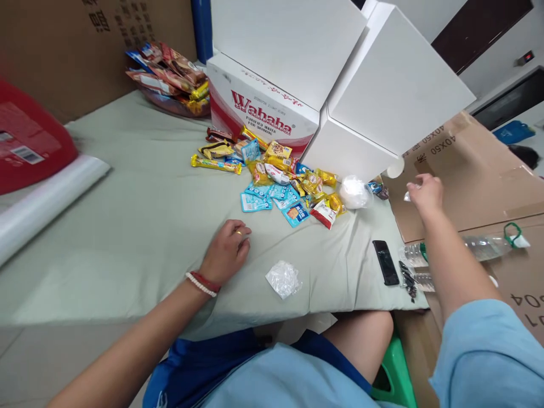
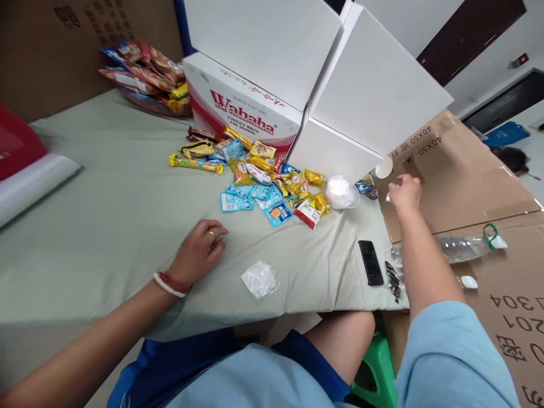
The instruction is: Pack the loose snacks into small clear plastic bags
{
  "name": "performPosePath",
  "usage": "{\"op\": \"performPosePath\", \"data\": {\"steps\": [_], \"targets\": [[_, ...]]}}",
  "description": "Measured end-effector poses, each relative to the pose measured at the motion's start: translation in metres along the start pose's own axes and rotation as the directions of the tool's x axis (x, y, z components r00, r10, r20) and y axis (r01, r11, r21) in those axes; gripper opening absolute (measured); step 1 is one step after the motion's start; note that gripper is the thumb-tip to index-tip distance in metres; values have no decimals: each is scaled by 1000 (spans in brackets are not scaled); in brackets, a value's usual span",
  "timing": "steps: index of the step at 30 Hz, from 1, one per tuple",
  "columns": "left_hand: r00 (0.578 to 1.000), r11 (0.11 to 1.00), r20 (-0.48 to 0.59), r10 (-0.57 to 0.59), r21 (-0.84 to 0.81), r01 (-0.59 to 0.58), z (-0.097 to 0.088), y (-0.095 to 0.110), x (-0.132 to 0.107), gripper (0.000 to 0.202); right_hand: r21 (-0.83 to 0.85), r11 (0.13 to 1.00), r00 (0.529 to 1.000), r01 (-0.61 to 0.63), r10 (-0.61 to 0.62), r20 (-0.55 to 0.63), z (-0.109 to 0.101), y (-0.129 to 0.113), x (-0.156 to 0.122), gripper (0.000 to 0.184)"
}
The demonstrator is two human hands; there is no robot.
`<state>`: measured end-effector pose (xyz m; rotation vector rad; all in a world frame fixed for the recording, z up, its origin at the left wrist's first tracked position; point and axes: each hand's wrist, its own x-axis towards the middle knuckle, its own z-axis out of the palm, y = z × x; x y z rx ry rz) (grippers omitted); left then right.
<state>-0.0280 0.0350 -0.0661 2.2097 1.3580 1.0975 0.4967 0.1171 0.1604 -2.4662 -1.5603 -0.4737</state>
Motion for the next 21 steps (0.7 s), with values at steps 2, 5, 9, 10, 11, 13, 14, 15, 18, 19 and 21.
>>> {"op": "performPosePath", "data": {"steps": [2, 5, 9, 10, 11, 13, 14, 15, 18, 19, 21], "targets": [[1000, 999, -2, -30, -35, 30, -4, 3, -1, 21, 47, 997, 998, 53, -55, 25, 24, -1, -31, 47], [999, 993, -6, -51, -103, 50, -19, 4, -2, 20, 142, 977, 983, 159, -171, 73, 62, 5, -103, 34], [999, 997, -42, -34, -77, 31, -54, -16, 10, 15, 316, 888, 905, 334, -395, 154, 93, 18, -217, 31], [997, 998, -60, -46, -51, 43, -62, -26, 18, 14, 336, 883, 905, 327, -395, 158, 97, 20, -242, 33], [994, 997, -80, -70, -21, 68, -69, -38, 28, 14, 359, 880, 907, 312, -388, 163, 100, 21, -265, 34], [982, 988, -120, -145, 35, 150, -78, -65, 51, 14, 371, 893, 937, 257, -324, 130, 104, 21, -300, 38], [968, 975, -151, -200, 70, 212, -81, -79, 65, 15, 344, 914, 960, 217, -264, 95, 107, 20, -312, 41], [948, 955, -188, -257, 104, 279, -83, -94, 79, 17, 319, 930, 974, 184, -216, 69, 109, 19, -320, 43], [886, 895, -306, -348, 174, 411, -86, -135, 126, 29, 245, 961, 990, 124, -136, 32, 114, 14, -328, 48], [874, 887, -342, -346, 183, 423, -86, -147, 143, 34, 227, 967, 992, 114, -124, 33, 114, 12, -328, 48], [867, 887, -378, -325, 197, 418, -87, -166, 180, 46, 206, 974, 993, 100, -109, 35, 113, 8, -326, 48]]}}
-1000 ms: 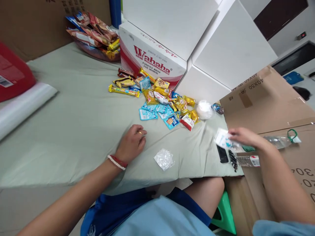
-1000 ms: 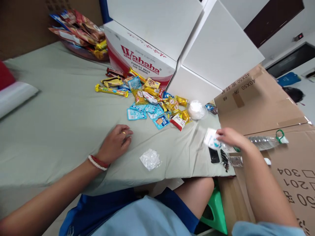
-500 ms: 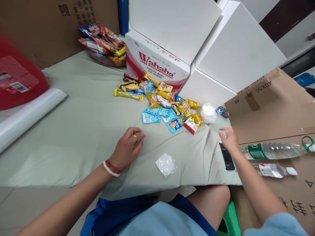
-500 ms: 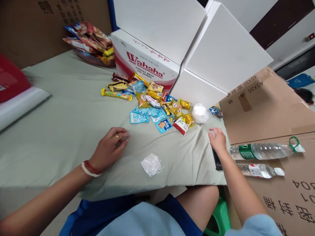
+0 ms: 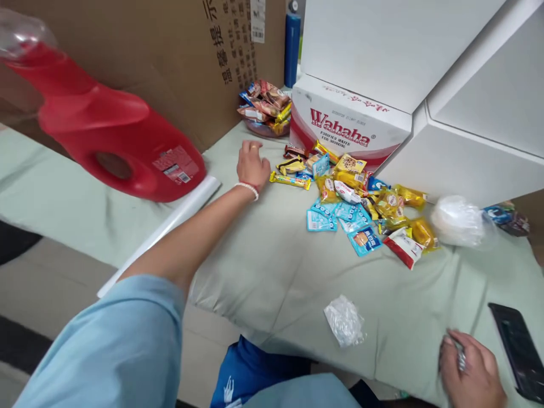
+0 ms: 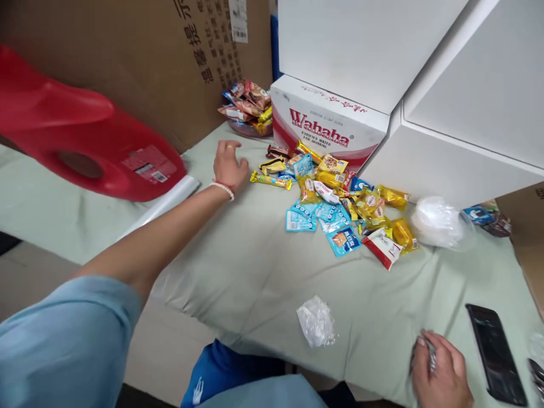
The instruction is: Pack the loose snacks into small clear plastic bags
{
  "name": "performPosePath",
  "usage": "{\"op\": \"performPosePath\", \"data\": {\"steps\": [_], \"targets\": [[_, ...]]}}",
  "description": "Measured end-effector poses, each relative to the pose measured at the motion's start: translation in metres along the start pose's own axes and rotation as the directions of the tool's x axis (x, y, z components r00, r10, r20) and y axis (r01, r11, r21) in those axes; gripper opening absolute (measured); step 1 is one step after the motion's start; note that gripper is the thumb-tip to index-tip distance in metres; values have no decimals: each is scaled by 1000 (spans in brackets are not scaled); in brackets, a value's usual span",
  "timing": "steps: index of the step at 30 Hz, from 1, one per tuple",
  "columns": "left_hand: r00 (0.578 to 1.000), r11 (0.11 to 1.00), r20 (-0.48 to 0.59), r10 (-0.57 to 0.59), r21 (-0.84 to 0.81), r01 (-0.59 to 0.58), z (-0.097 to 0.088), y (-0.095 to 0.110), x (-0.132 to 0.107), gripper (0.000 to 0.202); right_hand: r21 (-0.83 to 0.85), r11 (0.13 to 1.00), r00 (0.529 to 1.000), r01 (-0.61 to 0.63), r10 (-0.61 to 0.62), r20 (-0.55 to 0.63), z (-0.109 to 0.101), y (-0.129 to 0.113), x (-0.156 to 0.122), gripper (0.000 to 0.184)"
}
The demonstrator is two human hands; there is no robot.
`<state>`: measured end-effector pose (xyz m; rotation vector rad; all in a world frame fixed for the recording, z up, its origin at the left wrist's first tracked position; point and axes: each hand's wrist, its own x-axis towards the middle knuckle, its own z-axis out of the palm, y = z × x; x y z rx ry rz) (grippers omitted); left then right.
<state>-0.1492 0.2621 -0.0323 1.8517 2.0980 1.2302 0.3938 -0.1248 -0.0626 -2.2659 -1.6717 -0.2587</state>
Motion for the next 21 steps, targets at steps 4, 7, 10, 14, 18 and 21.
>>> {"op": "performPosePath", "data": {"steps": [4, 7, 10, 14, 18, 21], "targets": [[990, 996, 109, 88, -41, -84, 32, 12, 70, 52, -1, 1000, 1000, -9, 9, -8, -4, -7, 2, 44], [973, 989, 210, 98, -133, -71, 53, 23, 103, 52, 16, 1000, 1000, -10, 10, -12, -5, -10, 3, 41], [976, 988, 209, -60, -129, 88, 62, 26, 109, 52, 47, 999, 1000, -2, 4, -30, -6, -11, 4, 35], [989, 988, 76, -127, -83, 133, 44, 18, 76, 48, 79, 997, 999, 2, 1, -40, -5, -9, 3, 31], [994, 963, 107, -30, 271, 0, 0, 10, 12, 42, 80, 997, 1000, -3, 5, -25, -4, -5, 2, 33], [973, 905, 227, 37, 406, -129, -35, 15, -46, 34, 80, 997, 1000, -1, 4, -30, -4, -4, 2, 35]]}}
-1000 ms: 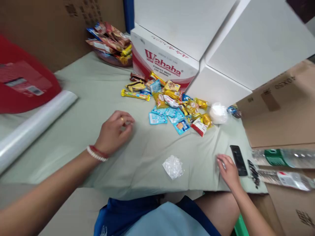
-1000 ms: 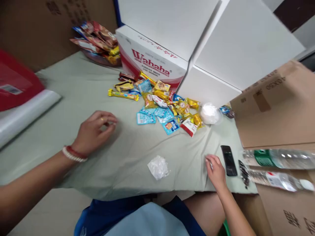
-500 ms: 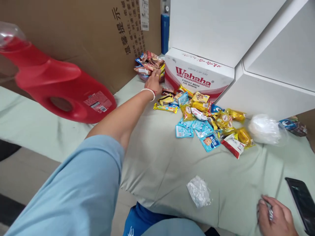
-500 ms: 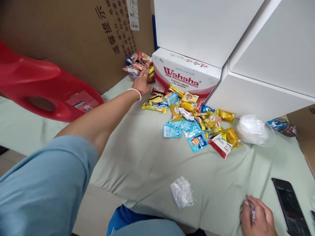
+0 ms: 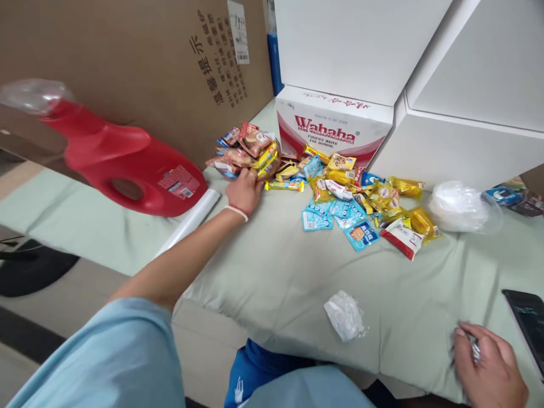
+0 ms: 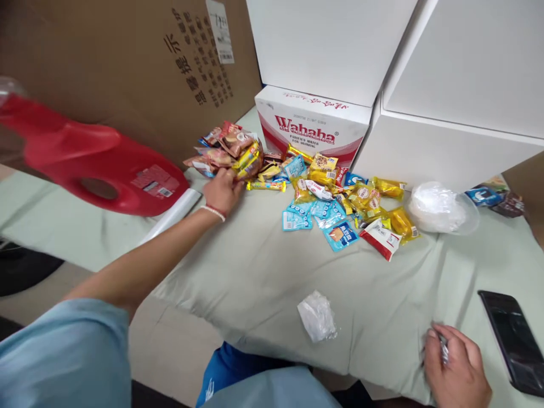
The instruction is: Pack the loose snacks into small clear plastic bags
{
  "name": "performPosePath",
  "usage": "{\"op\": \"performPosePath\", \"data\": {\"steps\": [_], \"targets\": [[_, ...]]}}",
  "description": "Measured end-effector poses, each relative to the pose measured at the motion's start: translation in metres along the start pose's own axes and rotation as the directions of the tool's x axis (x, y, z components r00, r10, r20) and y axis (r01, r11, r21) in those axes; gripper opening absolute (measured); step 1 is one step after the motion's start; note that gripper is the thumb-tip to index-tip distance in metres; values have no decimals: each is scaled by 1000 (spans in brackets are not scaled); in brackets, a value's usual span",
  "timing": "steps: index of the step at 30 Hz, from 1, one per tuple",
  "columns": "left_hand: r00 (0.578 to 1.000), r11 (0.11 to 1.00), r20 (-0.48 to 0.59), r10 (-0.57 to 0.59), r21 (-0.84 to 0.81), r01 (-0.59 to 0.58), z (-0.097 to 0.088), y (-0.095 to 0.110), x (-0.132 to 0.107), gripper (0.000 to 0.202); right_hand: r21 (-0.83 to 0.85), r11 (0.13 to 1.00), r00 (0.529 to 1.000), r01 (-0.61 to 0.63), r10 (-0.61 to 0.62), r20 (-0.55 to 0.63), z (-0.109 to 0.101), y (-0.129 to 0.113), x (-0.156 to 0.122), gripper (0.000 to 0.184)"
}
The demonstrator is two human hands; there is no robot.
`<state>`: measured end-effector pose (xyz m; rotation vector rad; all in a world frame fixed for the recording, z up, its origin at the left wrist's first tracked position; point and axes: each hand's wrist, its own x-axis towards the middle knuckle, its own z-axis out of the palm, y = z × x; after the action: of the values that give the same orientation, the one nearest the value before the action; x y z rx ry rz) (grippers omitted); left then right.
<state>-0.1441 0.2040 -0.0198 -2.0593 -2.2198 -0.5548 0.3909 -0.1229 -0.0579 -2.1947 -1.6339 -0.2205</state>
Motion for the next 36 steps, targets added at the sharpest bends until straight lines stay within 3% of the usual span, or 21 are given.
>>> {"op": "performPosePath", "data": {"steps": [3, 7, 11, 13, 15, 16, 18, 20, 23, 25, 28, 32, 36], "targets": [[994, 992, 78, 78, 90, -85, -19, 5, -59, 36, 8, 1000, 1000, 6, -6, -9, 1, 0, -1, 36], [972, 971, 35, 230, 58, -232, -44, 13, -115, 37, 27, 1000, 1000, 6, -5, -30, 2, 1, -5, 33], [905, 885, -92, 415, -188, -425, -75, 41, -138, 21, 60, 998, 999, 9, -7, -48, 5, 3, -8, 32], [898, 811, -151, 413, -389, -438, -87, 71, -136, 16, 74, 997, 999, 3, 0, -41, 5, 5, -9, 34], [931, 670, -174, 322, -652, -354, -90, 107, -125, 20, 87, 996, 999, -2, 5, -32, 6, 6, -10, 36], [954, 533, -158, 256, -800, -276, -87, 127, -115, 26, 93, 996, 999, -1, 4, -32, 6, 6, -10, 35], [991, 152, -48, 127, -986, -67, -75, 164, -91, 39, 104, 994, 998, 16, -10, -59, 6, 6, -10, 34], [991, -153, 109, 77, -981, 120, -56, 195, -65, 38, 112, 993, 995, 44, -33, -94, 6, 6, -9, 31], [942, -383, 333, 39, -866, 322, -30, 220, -38, 32, 124, 991, 993, 53, -38, -115, 6, 5, -9, 28], [904, -478, 426, 46, -785, 394, -19, 223, -32, 28, 140, 989, 994, 40, -24, -110, 6, 5, -9, 28], [879, -551, 453, 148, -701, 454, -15, 215, -38, 24, 173, 985, 995, 22, -4, -104, 8, 8, -10, 28], [863, -528, 435, 259, -684, 503, -24, 199, -53, 23, 219, 975, 996, -28, 46, -78, 10, 13, -7, 28], [833, -469, 453, 317, -688, 553, -39, 194, -67, 33, 334, 934, 982, -124, 163, -91, -7, 5, 2, 31]]}}
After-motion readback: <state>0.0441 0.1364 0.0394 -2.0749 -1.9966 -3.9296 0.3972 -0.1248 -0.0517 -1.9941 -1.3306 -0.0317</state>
